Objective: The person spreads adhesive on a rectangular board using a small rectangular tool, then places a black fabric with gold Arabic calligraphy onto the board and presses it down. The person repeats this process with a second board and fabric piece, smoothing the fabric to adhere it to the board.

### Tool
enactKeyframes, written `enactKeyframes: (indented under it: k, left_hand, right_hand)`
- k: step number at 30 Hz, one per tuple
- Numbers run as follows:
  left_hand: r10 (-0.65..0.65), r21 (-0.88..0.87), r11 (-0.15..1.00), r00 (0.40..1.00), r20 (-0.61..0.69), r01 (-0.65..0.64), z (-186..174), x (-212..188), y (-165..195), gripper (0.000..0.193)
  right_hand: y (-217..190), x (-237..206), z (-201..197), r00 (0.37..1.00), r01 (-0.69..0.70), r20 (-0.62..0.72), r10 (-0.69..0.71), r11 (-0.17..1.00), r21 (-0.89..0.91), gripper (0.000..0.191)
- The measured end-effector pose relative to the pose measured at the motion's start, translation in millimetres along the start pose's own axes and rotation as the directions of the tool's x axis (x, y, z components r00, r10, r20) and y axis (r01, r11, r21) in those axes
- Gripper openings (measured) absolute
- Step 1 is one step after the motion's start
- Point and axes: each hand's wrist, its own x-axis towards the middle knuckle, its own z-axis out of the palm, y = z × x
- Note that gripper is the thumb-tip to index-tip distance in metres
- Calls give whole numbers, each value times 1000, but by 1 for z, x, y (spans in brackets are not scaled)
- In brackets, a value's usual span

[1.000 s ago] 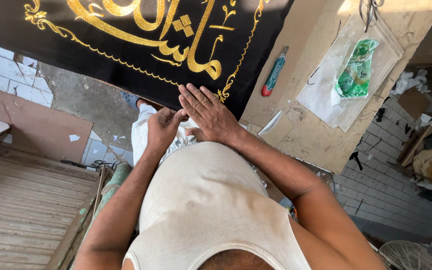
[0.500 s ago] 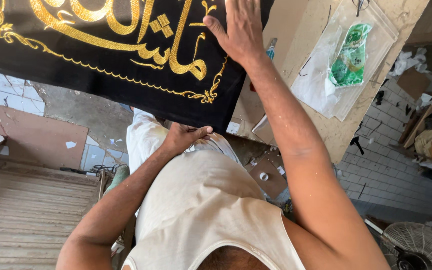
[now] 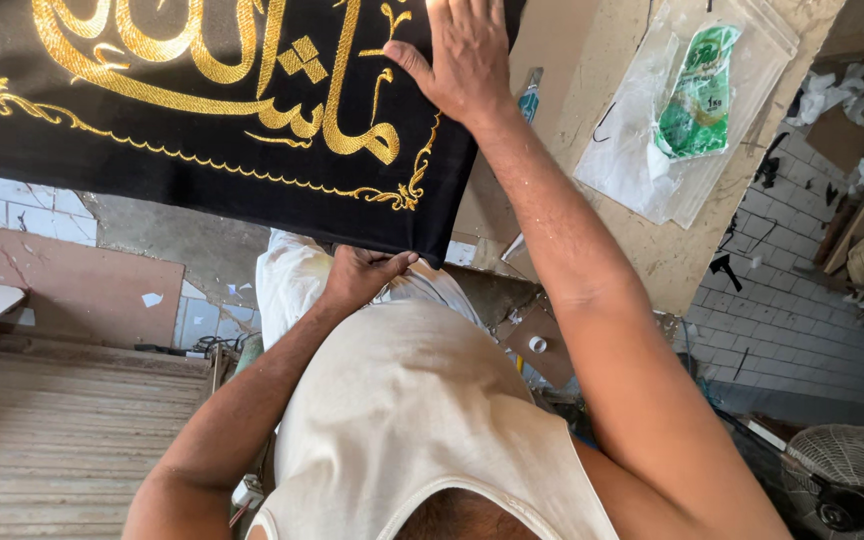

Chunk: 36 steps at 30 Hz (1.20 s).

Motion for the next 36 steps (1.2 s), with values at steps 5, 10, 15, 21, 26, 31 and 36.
enactKeyframes:
  k: [5,10,15,21,26,31,36]
  left_hand:
    - [81,-58,995,997,-18,-82,-2,5,-10,24]
    - [-13,-216,976,1000,7,14,-4,8,-21,26]
    - [71,64,995,996,52,-74,-7,5,-10,18]
    - [54,-49,998,993,106,-49,-31,1,5,33]
    - [-215,-46,976,976,-45,213,-96,-25,-6,51]
    - [-316,-437,897,775,-547,58,-171,-62,7,66]
    - [-323,-485,833,477,-818,-268,-241,-62,51,66]
  right_hand:
    - [-96,-98,-10,965,197,153,-215,973,122,115]
    - [-97,-105,-5,975,197,48,-216,948,248,114]
    - [24,0,-2,971,-233,63,232,972,14,108]
    - [35,23,-9,958,-286,8,287,952,109,106]
    - [12,28,-22,961,-276,37,274,958,76,105]
    - [-6,33,-34,968,-248,39,247,969,22,96]
    - [-69,57,-36,991,-134,16,134,991,4,85]
